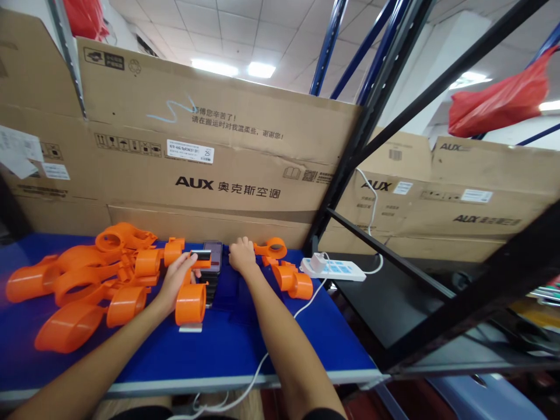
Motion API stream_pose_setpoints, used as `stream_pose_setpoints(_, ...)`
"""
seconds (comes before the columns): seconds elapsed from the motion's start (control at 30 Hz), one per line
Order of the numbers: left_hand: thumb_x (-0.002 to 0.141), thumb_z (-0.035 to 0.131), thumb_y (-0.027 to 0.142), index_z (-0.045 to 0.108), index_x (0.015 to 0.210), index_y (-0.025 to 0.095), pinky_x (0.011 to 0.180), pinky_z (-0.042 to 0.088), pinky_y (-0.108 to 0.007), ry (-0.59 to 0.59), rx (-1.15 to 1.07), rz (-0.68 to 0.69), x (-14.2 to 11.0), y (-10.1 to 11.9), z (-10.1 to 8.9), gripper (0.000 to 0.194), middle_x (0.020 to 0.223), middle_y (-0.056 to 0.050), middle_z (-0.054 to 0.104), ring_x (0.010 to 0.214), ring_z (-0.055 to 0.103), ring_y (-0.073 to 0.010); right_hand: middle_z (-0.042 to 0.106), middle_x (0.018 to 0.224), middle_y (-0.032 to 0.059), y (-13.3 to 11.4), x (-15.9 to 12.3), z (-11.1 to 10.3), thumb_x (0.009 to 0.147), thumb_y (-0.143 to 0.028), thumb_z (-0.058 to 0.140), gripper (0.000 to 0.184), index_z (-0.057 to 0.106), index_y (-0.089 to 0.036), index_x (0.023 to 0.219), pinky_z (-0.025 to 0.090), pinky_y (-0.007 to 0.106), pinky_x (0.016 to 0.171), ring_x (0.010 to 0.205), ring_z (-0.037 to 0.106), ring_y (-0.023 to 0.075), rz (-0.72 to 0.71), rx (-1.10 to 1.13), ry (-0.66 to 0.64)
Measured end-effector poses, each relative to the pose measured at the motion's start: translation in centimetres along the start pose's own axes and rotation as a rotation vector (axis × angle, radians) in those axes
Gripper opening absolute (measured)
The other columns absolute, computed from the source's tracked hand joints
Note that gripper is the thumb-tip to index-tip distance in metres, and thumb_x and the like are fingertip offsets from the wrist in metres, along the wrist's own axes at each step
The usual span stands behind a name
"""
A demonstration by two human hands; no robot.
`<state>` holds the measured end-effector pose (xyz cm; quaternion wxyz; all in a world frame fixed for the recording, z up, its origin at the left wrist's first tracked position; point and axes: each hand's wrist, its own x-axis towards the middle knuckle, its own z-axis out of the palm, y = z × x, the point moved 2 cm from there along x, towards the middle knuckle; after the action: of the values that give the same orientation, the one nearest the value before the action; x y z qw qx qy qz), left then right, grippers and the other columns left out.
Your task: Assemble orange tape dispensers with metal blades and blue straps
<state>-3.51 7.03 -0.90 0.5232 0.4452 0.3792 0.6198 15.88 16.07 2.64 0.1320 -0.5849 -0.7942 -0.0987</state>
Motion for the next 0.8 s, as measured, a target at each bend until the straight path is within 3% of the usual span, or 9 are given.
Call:
stream_pose_setpoints(0.17,0.079,0.074,0.059,0.062,0.089,0.02,0.043,0.038,-0.02,-0.007,0.025,0.001,0.1,-0.1,0.0,0.042,0.064,0.002,0.064,0.043,0.051,-0.0094,0.067,0.122,0.0184,0.9,-0.8,-1.5,0.095,-0.028,0.062,0.02,0.073,-0.017,0.107,0.043,0.046,0.097,0.117,0.055,0.033,0.002,0.149,0.111)
stream_pose_setpoints(0.37,0.079,0.073,0.061,0.063,0.092,0.02,0.044,0.038,-0.021,-0.02,0.05,0.011,-0.1,-0.1,0.2,0.044,0.065,0.002,0.064,0.043,0.052,-0.01,0.074,0.114,0.007,1.2,-3.4,-3.2,0.103,-0.031,0.05,0.024,0.064,-0.022,0.12,0.054,0.033,0.094,0.103,0.07,0.0189,-0.084,0.414,0.225)
stream_pose_setpoints(0.5,0.079,0.072,0.061,0.064,0.095,0.02,0.044,0.038,-0.021,-0.026,0.063,0.015,0.0,-0.2,0.2,0.045,0.065,0.002,0.065,0.043,0.052,-0.0105,0.074,0.11,0.0077,0.4,-5.2,-2.9,0.094,-0.037,0.063,0.022,0.066,-0.021,0.11,0.059,0.035,0.087,0.094,0.073,0.02,-0.129,0.888,0.348)
stream_pose_setpoints(0.63,0.079,0.072,0.06,0.065,0.096,0.02,0.045,0.039,-0.021,-0.017,0.065,0.023,0.1,-0.2,0.0,0.045,0.065,0.001,0.065,0.044,0.052,-0.0102,0.072,0.105,0.0075,-0.7,-5.6,-2.3,0.084,-0.037,0.073,0.024,0.067,-0.022,0.101,0.061,0.034,0.078,0.085,0.073,0.0197,-0.106,1.194,0.326)
stream_pose_setpoints(0.8,0.079,0.073,0.06,0.064,0.095,0.02,0.045,0.038,-0.021,-0.009,0.055,0.017,0.2,-0.3,-0.2,0.044,0.065,0.001,0.065,0.045,0.053,-0.011,0.069,0.088,0.0035,-1.7,-5.8,-2.0,0.081,-0.034,0.073,0.019,0.067,-0.022,0.094,0.058,0.031,0.074,0.079,0.068,0.0182,-0.083,1.259,0.279)
